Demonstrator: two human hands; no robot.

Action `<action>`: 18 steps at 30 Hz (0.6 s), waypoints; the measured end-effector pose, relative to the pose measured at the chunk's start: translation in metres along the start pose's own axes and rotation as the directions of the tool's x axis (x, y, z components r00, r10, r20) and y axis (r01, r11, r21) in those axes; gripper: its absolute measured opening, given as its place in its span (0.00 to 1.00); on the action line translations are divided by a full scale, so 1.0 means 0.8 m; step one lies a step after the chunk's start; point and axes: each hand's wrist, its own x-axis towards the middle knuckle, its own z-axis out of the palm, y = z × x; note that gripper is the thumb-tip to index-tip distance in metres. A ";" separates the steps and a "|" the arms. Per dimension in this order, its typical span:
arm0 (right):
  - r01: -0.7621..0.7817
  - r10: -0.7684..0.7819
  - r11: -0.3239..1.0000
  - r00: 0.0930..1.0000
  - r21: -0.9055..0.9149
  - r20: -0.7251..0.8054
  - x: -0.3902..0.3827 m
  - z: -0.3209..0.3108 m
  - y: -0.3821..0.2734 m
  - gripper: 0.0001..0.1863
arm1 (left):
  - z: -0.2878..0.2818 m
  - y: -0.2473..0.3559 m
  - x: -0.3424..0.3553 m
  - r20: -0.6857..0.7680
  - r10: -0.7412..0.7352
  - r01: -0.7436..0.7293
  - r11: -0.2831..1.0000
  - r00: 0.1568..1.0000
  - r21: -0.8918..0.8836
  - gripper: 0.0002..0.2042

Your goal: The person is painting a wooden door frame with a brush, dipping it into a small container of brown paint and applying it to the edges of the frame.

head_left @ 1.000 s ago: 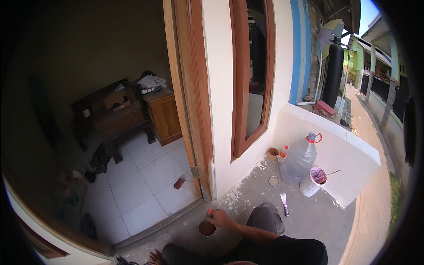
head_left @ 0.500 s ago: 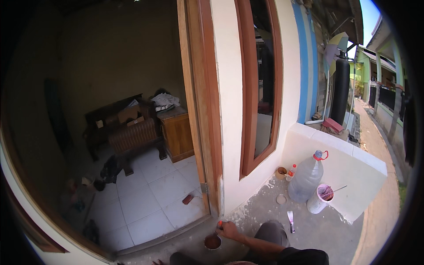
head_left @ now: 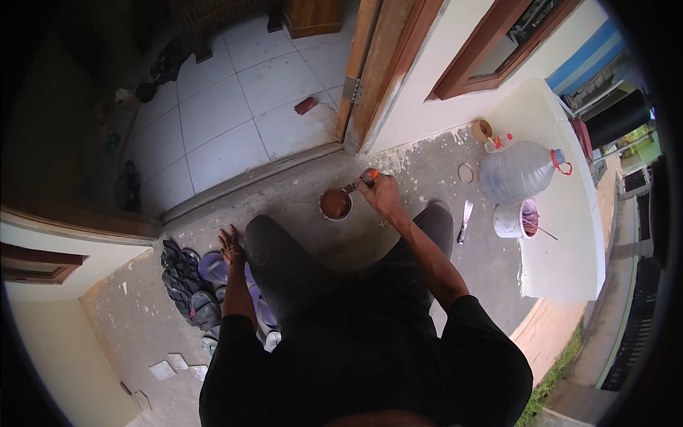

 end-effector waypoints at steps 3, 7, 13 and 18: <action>-0.019 0.019 1.000 1.000 -0.012 0.018 -0.016 0.024 0.026 0.10 | 0.020 -0.006 -0.010 0.065 -0.029 0.027 0.999 0.997 0.030 0.35; -0.039 0.039 0.999 0.998 -0.005 0.056 -0.036 0.042 0.030 0.10 | 0.029 -0.013 -0.021 0.036 0.007 -0.007 1.000 0.999 0.001 0.36; 0.078 -0.055 0.988 0.983 -0.130 0.172 -0.050 0.085 0.041 0.11 | 0.030 -0.023 -0.023 0.009 0.039 -0.039 0.999 0.999 0.009 0.35; 0.184 -0.172 0.979 0.977 -0.087 0.129 -0.052 0.097 0.057 0.10 | 0.027 -0.012 -0.011 0.057 0.034 -0.036 0.999 0.998 0.028 0.34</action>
